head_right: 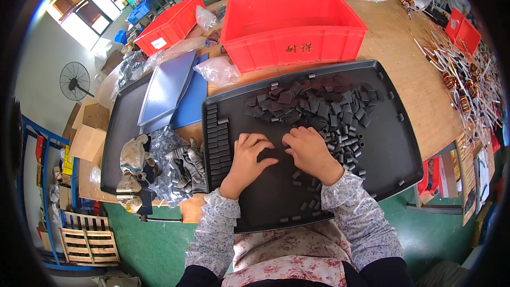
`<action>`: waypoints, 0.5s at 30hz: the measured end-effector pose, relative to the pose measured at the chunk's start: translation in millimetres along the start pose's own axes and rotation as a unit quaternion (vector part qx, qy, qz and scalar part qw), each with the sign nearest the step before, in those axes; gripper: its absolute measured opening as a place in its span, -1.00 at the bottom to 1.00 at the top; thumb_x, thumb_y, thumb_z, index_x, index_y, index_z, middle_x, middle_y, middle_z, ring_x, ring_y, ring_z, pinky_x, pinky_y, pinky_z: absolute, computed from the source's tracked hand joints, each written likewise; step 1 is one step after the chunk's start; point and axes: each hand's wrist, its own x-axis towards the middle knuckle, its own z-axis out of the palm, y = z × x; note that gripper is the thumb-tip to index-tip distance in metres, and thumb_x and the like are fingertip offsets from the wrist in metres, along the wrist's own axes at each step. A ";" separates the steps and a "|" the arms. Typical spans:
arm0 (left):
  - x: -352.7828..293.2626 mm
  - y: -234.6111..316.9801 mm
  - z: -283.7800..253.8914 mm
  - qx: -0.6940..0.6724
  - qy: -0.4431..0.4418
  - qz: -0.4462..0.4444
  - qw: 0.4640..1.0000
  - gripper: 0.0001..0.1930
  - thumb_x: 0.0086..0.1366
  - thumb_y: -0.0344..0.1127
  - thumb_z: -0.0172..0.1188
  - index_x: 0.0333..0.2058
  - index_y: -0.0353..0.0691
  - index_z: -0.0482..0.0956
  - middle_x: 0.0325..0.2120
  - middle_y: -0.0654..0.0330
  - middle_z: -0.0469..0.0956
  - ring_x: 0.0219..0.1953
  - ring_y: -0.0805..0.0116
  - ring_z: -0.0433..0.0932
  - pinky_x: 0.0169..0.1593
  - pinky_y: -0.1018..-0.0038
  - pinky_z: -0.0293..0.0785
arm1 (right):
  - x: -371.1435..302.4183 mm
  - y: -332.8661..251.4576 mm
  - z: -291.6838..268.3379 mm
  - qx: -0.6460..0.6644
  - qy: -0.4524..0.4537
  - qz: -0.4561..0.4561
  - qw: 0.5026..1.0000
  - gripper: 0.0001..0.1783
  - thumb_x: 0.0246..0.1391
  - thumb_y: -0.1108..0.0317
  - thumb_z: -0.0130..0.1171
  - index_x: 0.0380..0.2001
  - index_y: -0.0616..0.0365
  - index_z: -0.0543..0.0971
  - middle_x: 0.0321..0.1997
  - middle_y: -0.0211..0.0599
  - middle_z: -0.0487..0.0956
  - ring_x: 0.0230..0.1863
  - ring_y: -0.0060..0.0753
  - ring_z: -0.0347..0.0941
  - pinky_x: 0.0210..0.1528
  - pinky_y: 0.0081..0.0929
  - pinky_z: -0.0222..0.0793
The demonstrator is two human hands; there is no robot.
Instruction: The person sits at a workbench and repeatedly picks up small black plastic components from a tray. They insert a smaller cylindrical piece into a larger housing piece and place the assembled unit into a row on the tray. The process is repetitive and involves handling small parts by hand.
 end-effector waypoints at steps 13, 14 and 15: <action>0.4 0.5 -1.7 -0.027 0.024 0.024 0.999 -0.70 -0.08 -0.39 0.53 -0.39 -0.23 0.56 -0.40 0.19 0.52 -0.29 0.23 0.49 -0.30 0.35 0.48 | 4.2 -1.8 3.8 0.097 0.042 0.019 0.994 -0.64 -0.19 0.64 0.34 -0.26 0.17 0.51 -0.23 -0.23 0.52 -0.13 -0.05 0.44 -0.07 -0.20 0.42; 1.2 -0.9 -1.8 -0.031 0.030 0.035 0.998 -0.69 -0.08 -0.39 0.53 -0.39 -0.23 0.56 -0.41 0.18 0.51 -0.33 0.26 0.48 -0.34 0.38 0.46 | 3.9 -1.0 4.2 0.094 0.039 0.017 0.995 -0.64 -0.19 0.64 0.33 -0.26 0.17 0.51 -0.23 -0.23 0.52 -0.12 -0.05 0.44 -0.07 -0.20 0.42; 2.1 -3.3 -1.4 -0.037 0.035 0.045 0.998 -0.68 -0.09 -0.40 0.53 -0.39 -0.23 0.55 -0.42 0.18 0.51 -0.37 0.29 0.48 -0.37 0.40 0.45 | 3.3 -1.0 4.3 0.091 0.034 0.016 0.995 -0.64 -0.18 0.64 0.33 -0.25 0.17 0.51 -0.22 -0.23 0.52 -0.12 -0.05 0.44 -0.06 -0.20 0.42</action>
